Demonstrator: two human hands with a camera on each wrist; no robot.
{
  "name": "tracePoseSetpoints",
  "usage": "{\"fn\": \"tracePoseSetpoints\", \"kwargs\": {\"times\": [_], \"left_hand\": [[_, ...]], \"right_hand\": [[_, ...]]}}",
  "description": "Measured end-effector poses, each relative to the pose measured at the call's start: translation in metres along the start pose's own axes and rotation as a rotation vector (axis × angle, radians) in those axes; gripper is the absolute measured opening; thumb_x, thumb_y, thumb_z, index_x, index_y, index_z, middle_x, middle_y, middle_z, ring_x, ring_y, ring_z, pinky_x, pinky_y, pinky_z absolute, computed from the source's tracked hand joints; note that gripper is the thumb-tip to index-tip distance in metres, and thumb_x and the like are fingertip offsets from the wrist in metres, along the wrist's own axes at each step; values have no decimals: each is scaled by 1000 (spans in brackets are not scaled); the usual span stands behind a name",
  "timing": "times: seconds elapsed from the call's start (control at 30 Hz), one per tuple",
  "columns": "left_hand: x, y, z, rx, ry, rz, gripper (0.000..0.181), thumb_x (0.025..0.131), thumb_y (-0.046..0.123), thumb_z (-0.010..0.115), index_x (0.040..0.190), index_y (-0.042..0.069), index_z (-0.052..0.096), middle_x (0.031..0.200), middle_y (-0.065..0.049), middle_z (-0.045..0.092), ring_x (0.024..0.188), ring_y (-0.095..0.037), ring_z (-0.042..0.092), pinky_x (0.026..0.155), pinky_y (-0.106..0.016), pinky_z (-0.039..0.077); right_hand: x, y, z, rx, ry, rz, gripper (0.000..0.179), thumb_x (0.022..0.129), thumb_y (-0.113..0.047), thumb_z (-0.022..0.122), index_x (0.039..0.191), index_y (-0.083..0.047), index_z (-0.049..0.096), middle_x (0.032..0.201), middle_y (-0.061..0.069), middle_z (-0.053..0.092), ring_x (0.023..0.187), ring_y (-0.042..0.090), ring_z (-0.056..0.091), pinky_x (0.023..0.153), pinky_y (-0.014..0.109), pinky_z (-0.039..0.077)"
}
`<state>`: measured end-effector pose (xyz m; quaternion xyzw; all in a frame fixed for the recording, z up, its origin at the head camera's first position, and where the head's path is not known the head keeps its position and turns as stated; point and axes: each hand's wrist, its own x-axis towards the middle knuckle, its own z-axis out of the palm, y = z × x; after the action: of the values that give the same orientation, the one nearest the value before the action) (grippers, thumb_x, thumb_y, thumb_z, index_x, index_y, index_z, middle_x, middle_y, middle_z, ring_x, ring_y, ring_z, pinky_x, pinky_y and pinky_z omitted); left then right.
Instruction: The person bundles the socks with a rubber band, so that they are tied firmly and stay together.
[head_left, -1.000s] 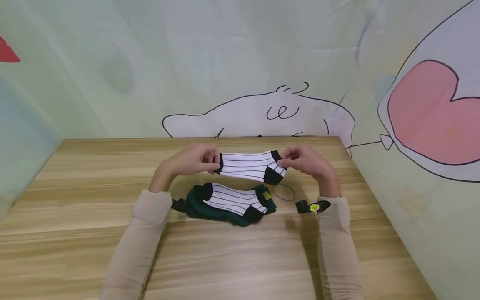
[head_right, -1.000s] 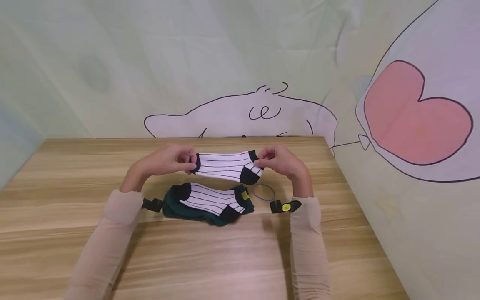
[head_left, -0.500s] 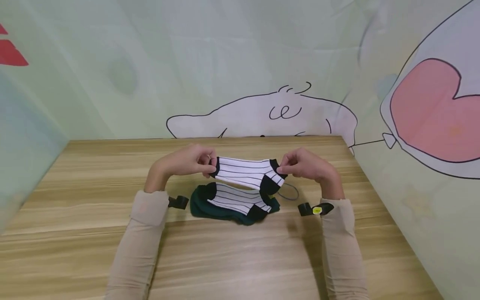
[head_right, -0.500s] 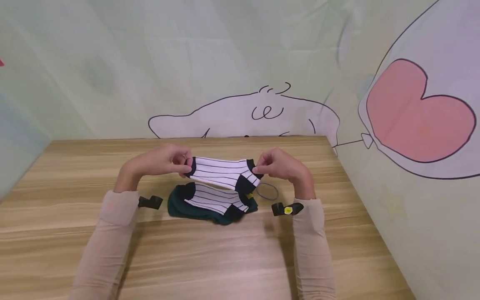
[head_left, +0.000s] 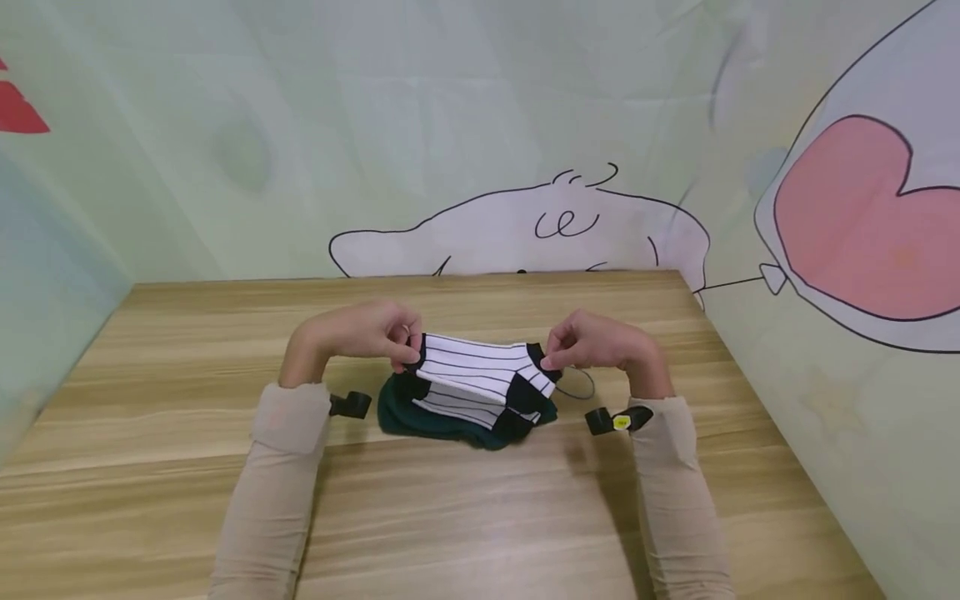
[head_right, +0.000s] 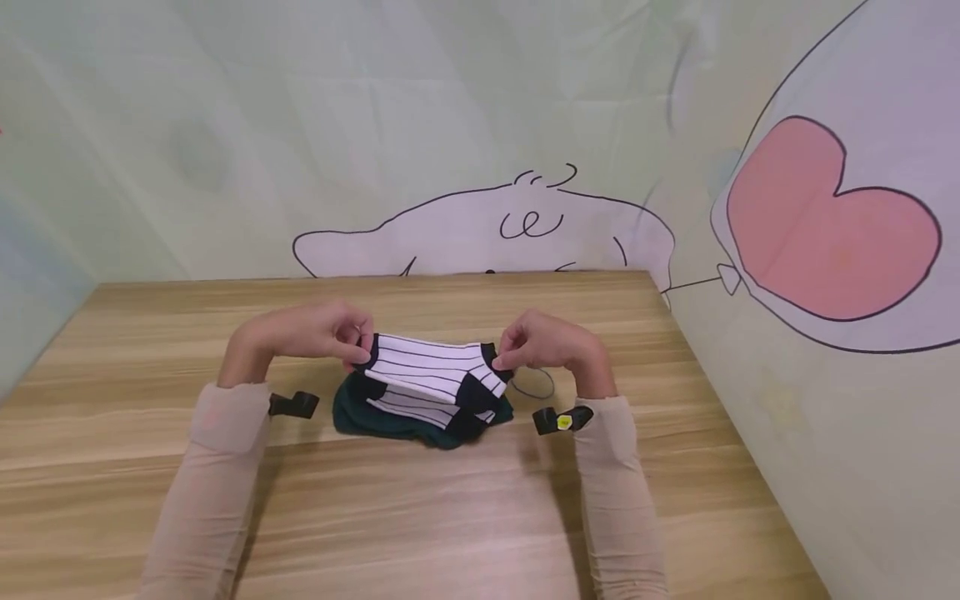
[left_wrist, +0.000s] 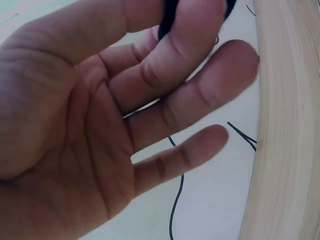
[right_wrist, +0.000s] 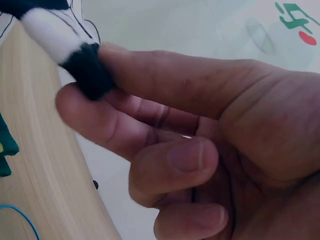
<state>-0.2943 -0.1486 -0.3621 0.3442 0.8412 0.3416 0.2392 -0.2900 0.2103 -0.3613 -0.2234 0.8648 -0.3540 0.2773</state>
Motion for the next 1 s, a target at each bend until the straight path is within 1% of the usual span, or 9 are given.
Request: {"fn": "tracePoseSetpoints", "kwargs": {"times": [0.1, 0.17, 0.27, 0.43, 0.53, 0.6, 0.73, 0.83, 1.0], "left_hand": [[0, 0, 0, 10, -34, -18, 9, 94, 6, 67, 88, 6, 61, 67, -7, 65, 68, -21, 65, 71, -31, 44], [-1, -1, 0, 8, -55, -26, 8, 94, 5, 67, 88, 6, 61, 66, -5, 65, 68, -21, 65, 74, -31, 44], [1, -2, 1, -16, -86, -43, 8, 94, 4, 65, 89, 4, 60, 67, -6, 66, 69, -23, 67, 78, -32, 45], [5, -5, 2, -36, -139, -128, 5, 96, 3, 64, 92, 3, 61, 75, -4, 68, 72, -24, 67, 85, -34, 45], [7, -6, 2, -23, -157, -162, 4, 97, 5, 64, 93, 4, 62, 79, -4, 69, 73, -20, 66, 86, -35, 43], [8, -7, 3, -15, -166, -165, 4, 97, 6, 64, 94, 3, 62, 80, -4, 69, 72, -18, 65, 84, -35, 42], [10, -7, 3, 2, -175, -182, 5, 96, 7, 65, 93, 4, 64, 76, -4, 68, 71, -17, 64, 78, -33, 40], [12, -6, 4, 3, -182, -205, 5, 96, 6, 65, 92, 3, 66, 75, -3, 68, 70, -16, 65, 76, -31, 41], [14, -6, 6, 5, -200, -247, 6, 96, 8, 66, 92, 4, 68, 76, -4, 69, 71, -17, 67, 82, -33, 43]], "right_hand": [[2, -1, 3, 10, -43, 32, 17, 93, -15, 72, 79, -6, 68, 73, 1, 59, 59, 13, 40, 54, 25, 33], [4, -1, 5, 15, -71, 38, 17, 93, -15, 72, 79, -6, 68, 73, 1, 59, 57, 12, 40, 53, 24, 33], [7, 0, 9, 22, -112, 43, 16, 93, -12, 72, 79, -5, 68, 73, 4, 63, 54, 11, 40, 52, 24, 33], [14, 3, 14, -18, -154, 58, 17, 92, -13, 72, 77, -7, 68, 74, 11, 67, 51, 10, 41, 51, 23, 33], [18, 3, 17, -39, -168, 65, 19, 92, -13, 72, 74, -7, 67, 73, 10, 67, 51, 9, 41, 50, 22, 33], [19, 3, 18, -54, -178, 64, 19, 91, -13, 73, 74, -7, 68, 71, 8, 68, 51, 10, 43, 50, 22, 34], [22, 2, 21, -77, -188, 68, 19, 92, -11, 72, 74, -5, 69, 68, 6, 69, 50, 10, 44, 50, 23, 36], [24, 2, 22, -75, -188, 89, 19, 92, -11, 72, 74, -5, 68, 67, 7, 69, 50, 10, 44, 51, 23, 37], [27, 5, 25, -70, -192, 122, 20, 92, -11, 72, 73, -7, 68, 68, 6, 69, 52, 10, 45, 52, 23, 36]]}}
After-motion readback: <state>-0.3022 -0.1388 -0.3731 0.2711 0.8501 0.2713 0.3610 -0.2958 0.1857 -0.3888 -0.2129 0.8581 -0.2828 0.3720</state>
